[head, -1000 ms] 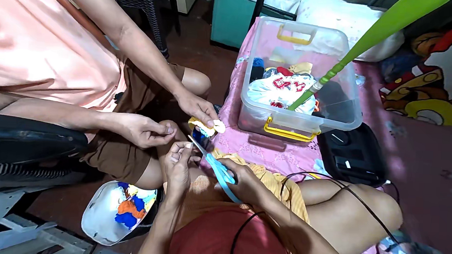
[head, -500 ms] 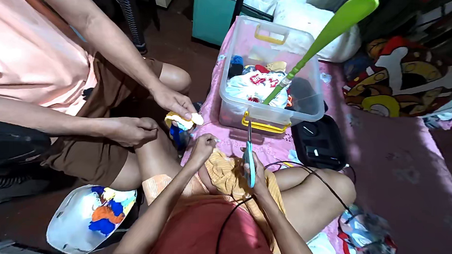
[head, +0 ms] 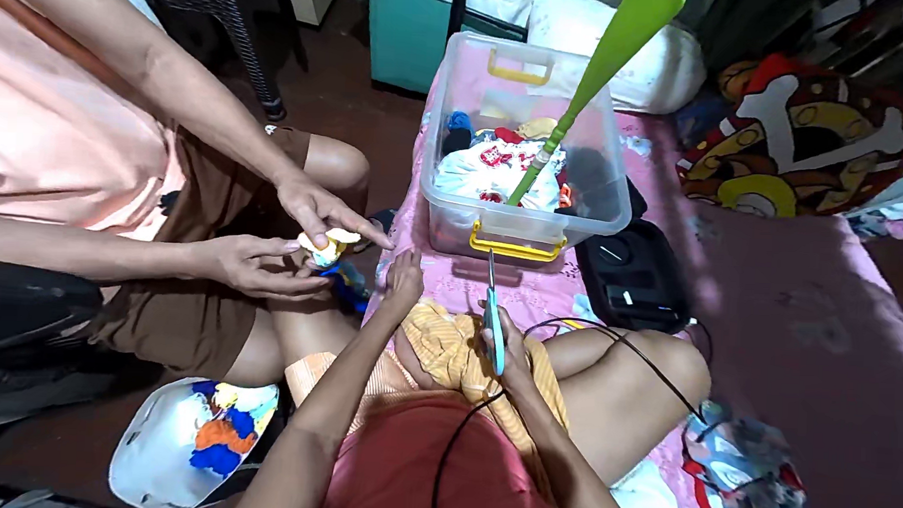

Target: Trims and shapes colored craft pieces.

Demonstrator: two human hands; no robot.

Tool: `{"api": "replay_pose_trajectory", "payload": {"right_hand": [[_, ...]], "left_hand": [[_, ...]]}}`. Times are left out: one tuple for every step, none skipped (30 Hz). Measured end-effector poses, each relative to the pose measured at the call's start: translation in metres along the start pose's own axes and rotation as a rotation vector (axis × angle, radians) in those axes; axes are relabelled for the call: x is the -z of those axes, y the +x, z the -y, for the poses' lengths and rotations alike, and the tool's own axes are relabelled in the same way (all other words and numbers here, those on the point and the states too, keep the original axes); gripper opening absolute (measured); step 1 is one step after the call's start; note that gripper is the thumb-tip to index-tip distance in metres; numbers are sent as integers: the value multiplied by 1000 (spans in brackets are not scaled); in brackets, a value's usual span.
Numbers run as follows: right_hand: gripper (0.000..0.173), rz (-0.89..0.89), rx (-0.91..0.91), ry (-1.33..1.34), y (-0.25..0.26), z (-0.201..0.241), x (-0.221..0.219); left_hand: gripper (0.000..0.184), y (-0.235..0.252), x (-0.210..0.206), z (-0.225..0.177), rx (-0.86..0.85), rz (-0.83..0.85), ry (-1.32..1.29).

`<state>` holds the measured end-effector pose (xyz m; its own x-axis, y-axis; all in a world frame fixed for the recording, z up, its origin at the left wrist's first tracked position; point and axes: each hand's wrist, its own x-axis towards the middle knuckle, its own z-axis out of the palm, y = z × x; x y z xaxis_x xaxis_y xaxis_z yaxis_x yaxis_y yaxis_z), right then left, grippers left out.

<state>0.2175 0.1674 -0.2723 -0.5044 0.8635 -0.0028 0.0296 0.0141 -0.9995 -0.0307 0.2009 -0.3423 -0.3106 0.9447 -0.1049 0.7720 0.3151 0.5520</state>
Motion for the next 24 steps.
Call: {"api": "replay_pose_trajectory", "payload": {"right_hand": [[63, -1, -7, -17, -1, 0, 0], [64, -10, -11, -29, -1, -1, 0], [64, -21, -15, -37, 0, -1, -1], [63, -34, -18, -38, 0, -1, -1], [64, -41, -13, -40, 0, -1, -1], [64, -52, 0, -40, 1, -1, -1], [65, -56, 10, -33, 1, 0, -1], [67, -60, 26, -25, 2, 1, -1], [68, -59, 42, -19, 3, 2, -2], [69, -53, 61, -14, 3, 4, -2], [71, -46, 79, -4, 4, 5, -4], [71, -34, 98, 5, 5, 7, -5], [74, -21, 114, 10, 6, 8, -6], [78, -9, 118, 14, 6, 10, -7], [80, 9, 118, 14, 6, 11, -8], [80, 26, 123, 8, 6, 13, -9], [81, 43, 128, 9, 6, 15, -11], [81, 54, 132, 12, 6, 17, -13], [82, 66, 133, 18, 6, 20, -14], [83, 76, 136, 24, 7, 22, -16], [83, 84, 140, 24, 7, 24, -18], [84, 89, 144, 25, 7, 25, -19], [85, 94, 150, 27, 8, 27, -20], [85, 103, 156, 33, 9, 28, -22]], "left_hand": [[50, -3, 1, 0, 0, 10, -21], [50, -7, 5, -2, -10, 21, -36], [47, -13, 10, -6, -29, 24, -51], [42, -23, 16, -13, -74, 6, -76], [36, -36, 21, -20, -145, -24, -110], [32, -53, 27, -28, -234, -66, -146], [29, -71, 33, -36, -335, -130, -184], [27, -89, 38, -41, -438, -221, -222], [24, -105, 44, -46, -527, -315, -266], [22, -120, 51, -48, -586, -409, -316], [22, -133, 59, -50, -607, -493, -364], [22, -146, 68, -48, -596, -572, -410], [24, -156, 77, -45, -557, -644, -453], [25, -165, 87, -41, -498, -708, -500], [26, -172, 97, -36, -427, -764, -551], [28, -178, 108, -31, -347, -814, -604], [28, -182, 118, -26, -274, -852, -656], [28, -185, 127, -21, -209, -872, -714], [27, -187, 134, -16, -154, -893, -761], [27, -188, 140, -12, -119, -925, -786], [25, -189, 143, -8, -100, -959, -784], [24, -190, 145, -4, -89, -991, -757], [24, -189, 146, -1, -92, -1028, -692], [27, -188, 147, 2, -97, -1055, -591]]}}
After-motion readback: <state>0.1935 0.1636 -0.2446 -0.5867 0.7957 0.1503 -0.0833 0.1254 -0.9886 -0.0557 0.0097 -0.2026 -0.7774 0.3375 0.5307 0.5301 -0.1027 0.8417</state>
